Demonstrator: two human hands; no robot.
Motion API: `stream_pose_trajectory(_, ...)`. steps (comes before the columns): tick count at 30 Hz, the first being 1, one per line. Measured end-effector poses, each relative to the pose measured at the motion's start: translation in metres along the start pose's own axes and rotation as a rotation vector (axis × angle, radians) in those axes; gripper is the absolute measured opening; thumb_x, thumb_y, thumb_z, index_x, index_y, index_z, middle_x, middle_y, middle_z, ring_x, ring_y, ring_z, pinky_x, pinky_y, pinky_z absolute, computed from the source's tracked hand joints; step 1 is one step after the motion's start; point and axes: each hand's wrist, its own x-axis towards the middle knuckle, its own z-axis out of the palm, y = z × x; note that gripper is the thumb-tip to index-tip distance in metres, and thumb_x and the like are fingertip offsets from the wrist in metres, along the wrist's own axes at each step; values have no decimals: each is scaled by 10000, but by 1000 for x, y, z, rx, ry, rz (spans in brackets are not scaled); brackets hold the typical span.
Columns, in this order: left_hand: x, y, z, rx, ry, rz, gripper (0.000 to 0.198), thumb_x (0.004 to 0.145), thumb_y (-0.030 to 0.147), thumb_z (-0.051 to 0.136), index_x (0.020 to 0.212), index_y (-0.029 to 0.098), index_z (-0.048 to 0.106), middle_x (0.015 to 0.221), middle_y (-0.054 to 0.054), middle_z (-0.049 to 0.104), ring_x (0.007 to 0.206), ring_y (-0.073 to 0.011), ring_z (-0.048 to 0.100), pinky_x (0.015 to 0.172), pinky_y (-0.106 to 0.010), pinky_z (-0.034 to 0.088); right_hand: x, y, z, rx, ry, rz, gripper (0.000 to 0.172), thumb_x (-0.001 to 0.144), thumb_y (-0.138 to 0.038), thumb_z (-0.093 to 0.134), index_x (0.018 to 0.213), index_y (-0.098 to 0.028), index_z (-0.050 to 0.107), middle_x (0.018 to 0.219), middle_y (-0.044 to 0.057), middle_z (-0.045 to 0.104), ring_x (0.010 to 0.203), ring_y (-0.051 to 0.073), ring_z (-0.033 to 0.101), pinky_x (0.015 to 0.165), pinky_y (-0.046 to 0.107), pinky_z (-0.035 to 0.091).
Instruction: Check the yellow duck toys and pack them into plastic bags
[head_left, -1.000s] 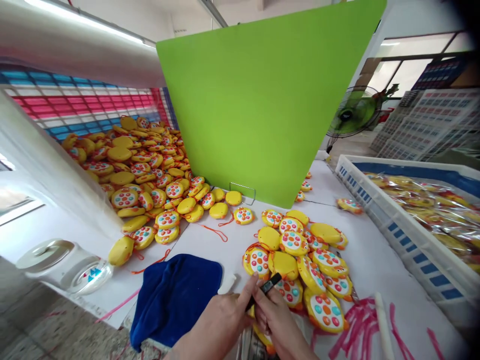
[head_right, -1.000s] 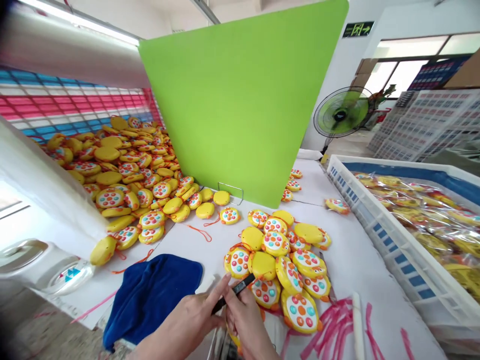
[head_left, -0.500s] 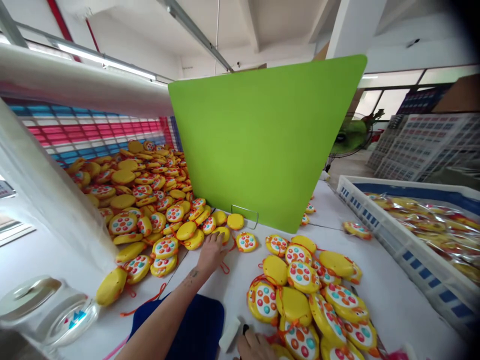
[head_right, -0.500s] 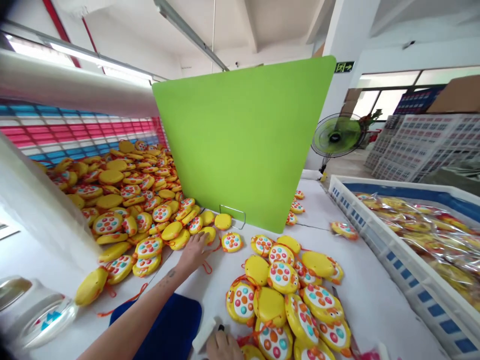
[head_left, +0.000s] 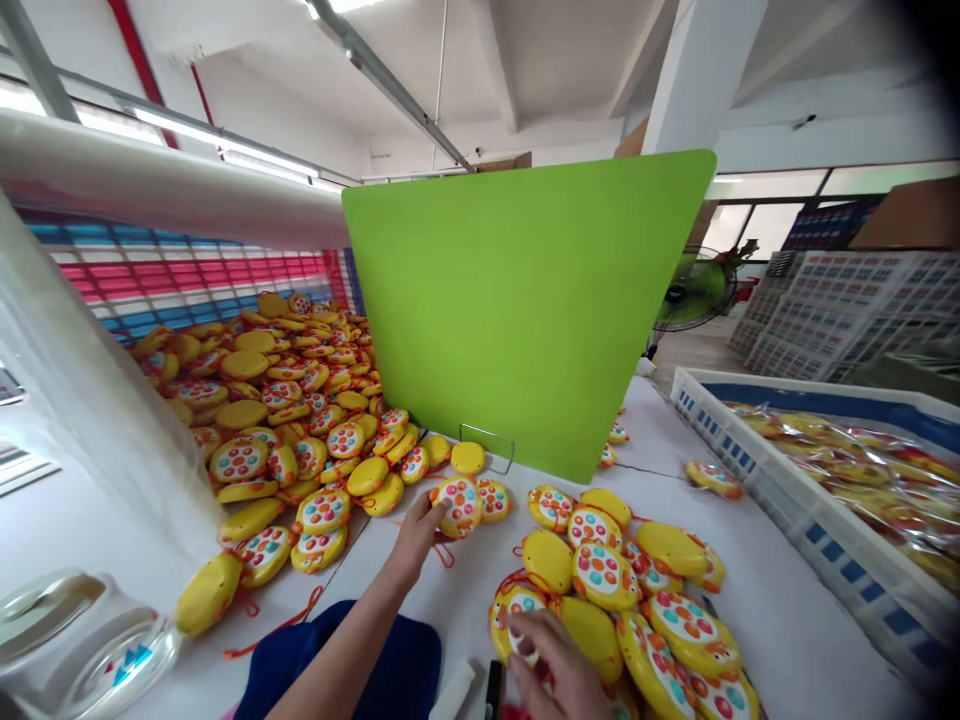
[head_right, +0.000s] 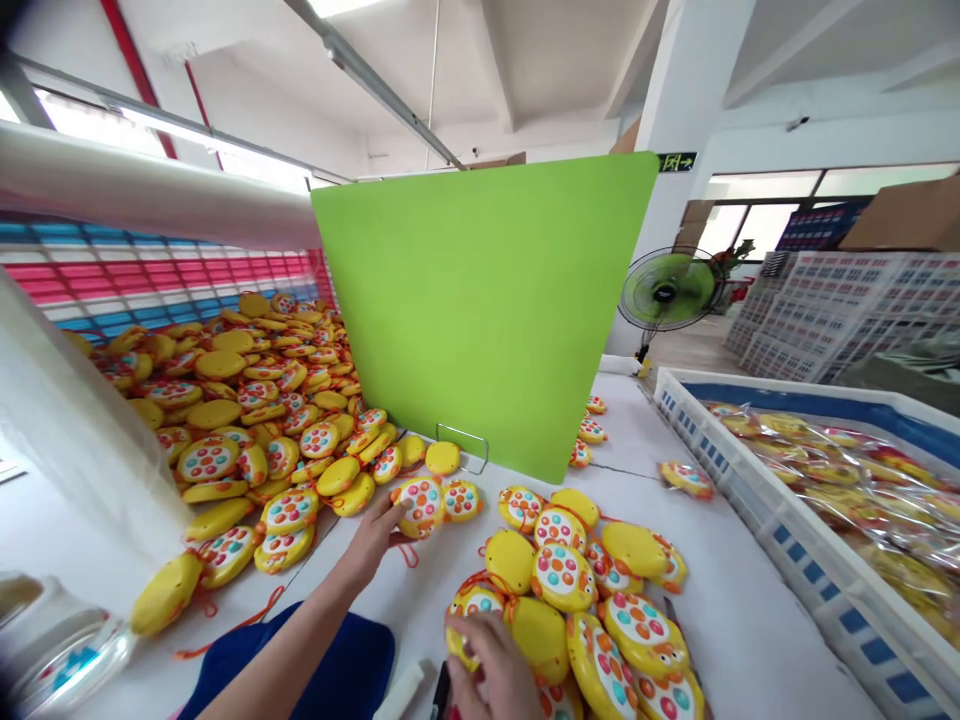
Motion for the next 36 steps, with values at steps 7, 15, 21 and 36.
stream_pose_trajectory(7,-113,24,24,-861,-383,-189,396,880,338,553,1238,186,474,1118,-125,646,829,-227,682,596,-312,573,-2,-26,-13,755,-3,568,636,859,-575,553,1411,-295,408,1347,84,555,1023,282,648,750,396,586)
stream_pose_trajectory(15,-146,31,17,-915,-515,-155,638,707,173,782,1269,220,484,1096,-81,634,923,-216,650,688,-261,540,-10,-32,-28,801,42,480,509,810,-479,681,1262,-266,584,1338,69,583,1218,296,539,993,421,475)
stream_pose_trajectory(21,-158,41,34,-1075,-274,-171,910,655,191,831,1377,309,289,1315,-119,518,1068,-293,614,791,-387,554,-22,-32,-23,835,37,483,559,852,-477,634,1358,-290,488,1437,39,489,1317,265,445,1052,417,433)
stream_pose_trajectory(36,-155,32,25,-954,-426,-96,756,655,308,844,1315,229,483,1052,-71,679,897,-216,660,797,-314,528,-25,-51,-32,555,-149,476,647,846,-619,530,1351,-215,507,799,49,674,571,182,585,504,297,488)
